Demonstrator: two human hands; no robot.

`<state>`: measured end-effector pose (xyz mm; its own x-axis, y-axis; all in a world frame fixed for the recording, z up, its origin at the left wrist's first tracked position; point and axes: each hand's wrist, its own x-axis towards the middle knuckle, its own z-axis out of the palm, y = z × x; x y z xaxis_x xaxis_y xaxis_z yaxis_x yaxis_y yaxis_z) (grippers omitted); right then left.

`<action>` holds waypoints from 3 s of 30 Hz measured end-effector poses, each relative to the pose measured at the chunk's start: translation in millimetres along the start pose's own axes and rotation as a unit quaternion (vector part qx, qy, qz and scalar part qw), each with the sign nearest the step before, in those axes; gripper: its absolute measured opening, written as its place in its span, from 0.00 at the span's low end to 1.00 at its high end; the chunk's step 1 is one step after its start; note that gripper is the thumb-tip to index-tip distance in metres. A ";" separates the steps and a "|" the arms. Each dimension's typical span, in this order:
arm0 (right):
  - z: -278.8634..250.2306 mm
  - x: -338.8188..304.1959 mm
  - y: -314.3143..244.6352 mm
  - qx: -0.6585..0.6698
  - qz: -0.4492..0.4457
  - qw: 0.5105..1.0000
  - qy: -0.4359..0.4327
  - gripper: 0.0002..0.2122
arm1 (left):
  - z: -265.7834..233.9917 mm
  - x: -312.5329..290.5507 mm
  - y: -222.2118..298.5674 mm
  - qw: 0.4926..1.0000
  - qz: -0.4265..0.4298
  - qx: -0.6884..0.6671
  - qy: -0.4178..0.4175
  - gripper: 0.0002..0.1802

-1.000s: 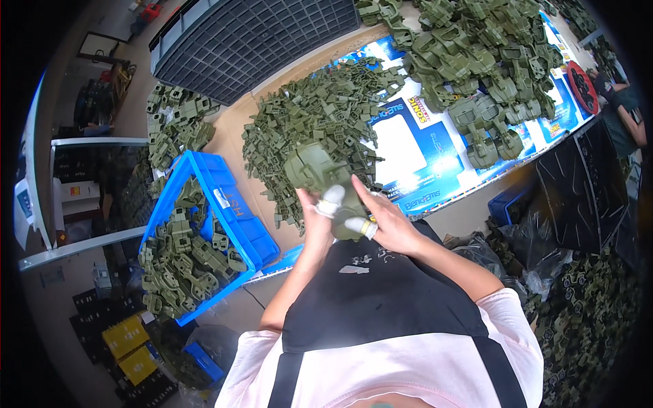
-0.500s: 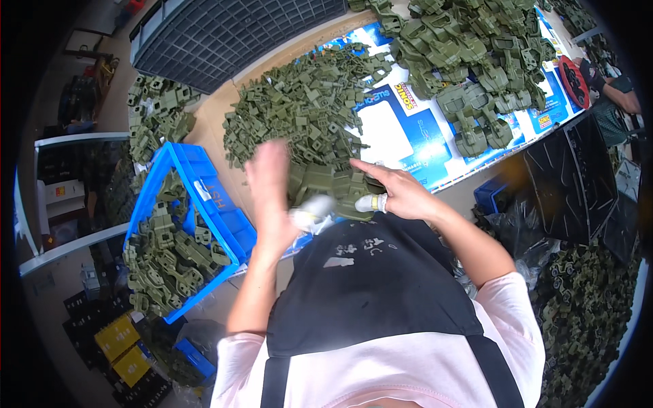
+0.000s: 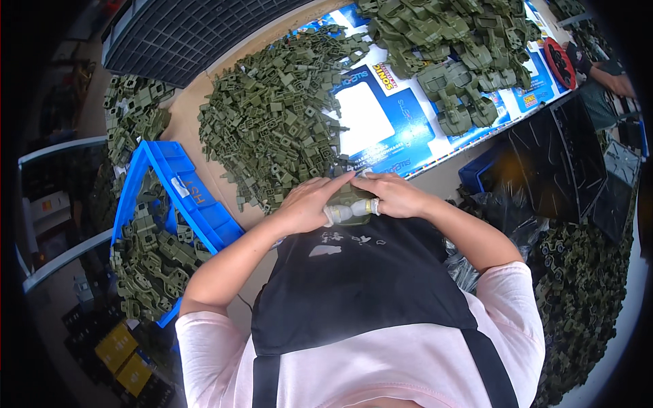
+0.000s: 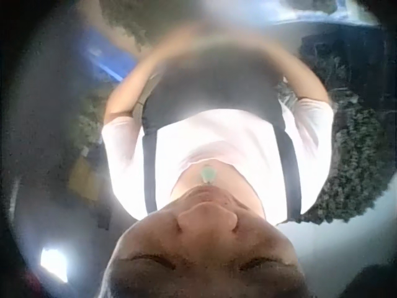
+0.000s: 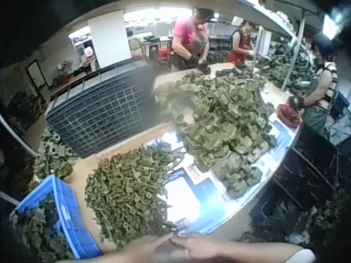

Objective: The person repeatedly picks up green plastic components from a table, aligns them, and presses them together by hand. They place the assembled units into a blue bin and continue the cycle.

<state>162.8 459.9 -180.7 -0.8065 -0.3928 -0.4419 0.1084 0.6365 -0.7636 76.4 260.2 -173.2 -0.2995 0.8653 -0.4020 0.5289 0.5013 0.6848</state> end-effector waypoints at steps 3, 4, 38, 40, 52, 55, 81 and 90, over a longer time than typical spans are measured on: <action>16.6 1.6 9.3 0.028 -0.012 0.998 0.061 0.27 | 2.9 -1.0 -2.0 1.000 -0.001 0.010 0.024 0.39; 19.2 2.6 12.2 0.026 -0.010 0.997 0.070 0.27 | 2.7 -0.5 -1.9 1.000 0.000 0.016 0.026 0.39; -17.8 33.2 -35.7 -0.008 -0.219 0.976 0.005 0.35 | 30.8 -57.3 3.9 0.944 -0.007 -0.113 0.310 0.38; -27.1 31.9 -37.2 0.091 -0.213 0.970 0.080 0.33 | 10.1 -48.2 10.5 0.938 -0.007 -0.155 0.309 0.40; -57.5 -7.3 -56.1 0.098 -0.275 0.936 0.194 0.37 | -7.4 -31.9 15.3 0.932 0.063 -0.252 0.251 0.34; -45.0 -4.5 -27.0 0.075 -0.228 0.960 0.142 0.35 | -17.6 -30.4 25.5 0.940 0.025 -0.295 0.169 0.34; -281.2 -21.9 86.5 -0.271 -0.148 0.648 0.696 0.20 | -76.0 -45.3 -1.3 0.864 -0.063 -0.066 0.495 0.47; -491.4 -30.0 293.9 -0.281 0.181 0.802 0.495 0.41 | -48.3 -290.9 -179.0 0.505 -0.416 0.258 0.711 0.33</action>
<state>-66.7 985.0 -160.6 -0.8775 0.4280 0.2163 0.3851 0.8977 -0.2139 30.5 -80.8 -149.5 -0.6629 -0.3287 0.6727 -0.2230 0.9444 0.2417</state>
